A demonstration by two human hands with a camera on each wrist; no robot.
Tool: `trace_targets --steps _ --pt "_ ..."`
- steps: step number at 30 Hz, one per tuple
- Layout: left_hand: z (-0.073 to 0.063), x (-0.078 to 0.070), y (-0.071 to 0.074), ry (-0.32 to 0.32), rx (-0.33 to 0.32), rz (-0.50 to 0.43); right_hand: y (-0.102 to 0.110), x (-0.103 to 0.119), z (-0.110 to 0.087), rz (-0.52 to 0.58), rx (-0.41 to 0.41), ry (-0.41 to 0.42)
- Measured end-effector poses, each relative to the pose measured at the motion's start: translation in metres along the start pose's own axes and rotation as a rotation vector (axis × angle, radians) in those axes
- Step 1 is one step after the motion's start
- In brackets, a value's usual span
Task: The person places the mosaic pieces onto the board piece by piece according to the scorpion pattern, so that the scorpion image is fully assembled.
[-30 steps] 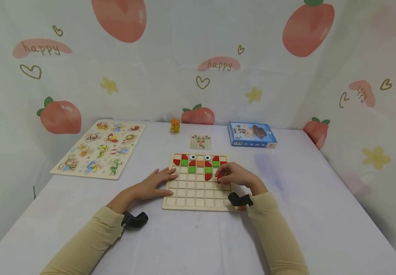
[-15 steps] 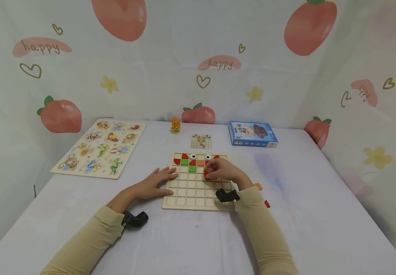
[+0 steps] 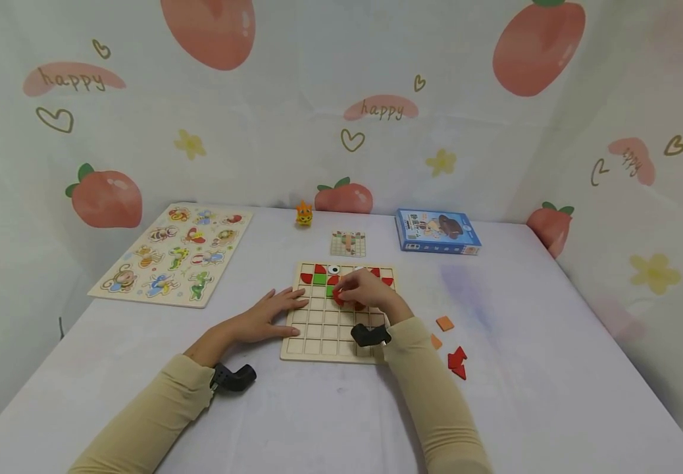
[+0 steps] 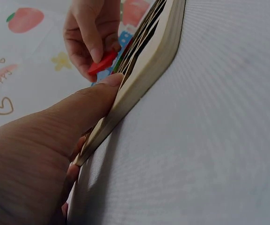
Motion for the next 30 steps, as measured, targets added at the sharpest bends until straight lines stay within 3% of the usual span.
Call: trace_targets --steps 5,30 --pt "0.0 -0.0003 -0.0002 -0.005 0.001 0.004 -0.0049 0.0007 0.0013 -0.04 -0.029 -0.036" --pt "0.0014 -0.001 0.0006 -0.007 0.002 0.005 -0.0088 0.0053 -0.0003 -0.114 -0.139 -0.009"
Point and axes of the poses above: each hand's wrist, its own z-axis towards the middle knuckle, its own y-axis out of the back of the hand, x = y × z, the point moved 6 cm from there along z, towards the middle knuckle, and after that the axes turned 4 degrees about z, right-handed, at the moved point
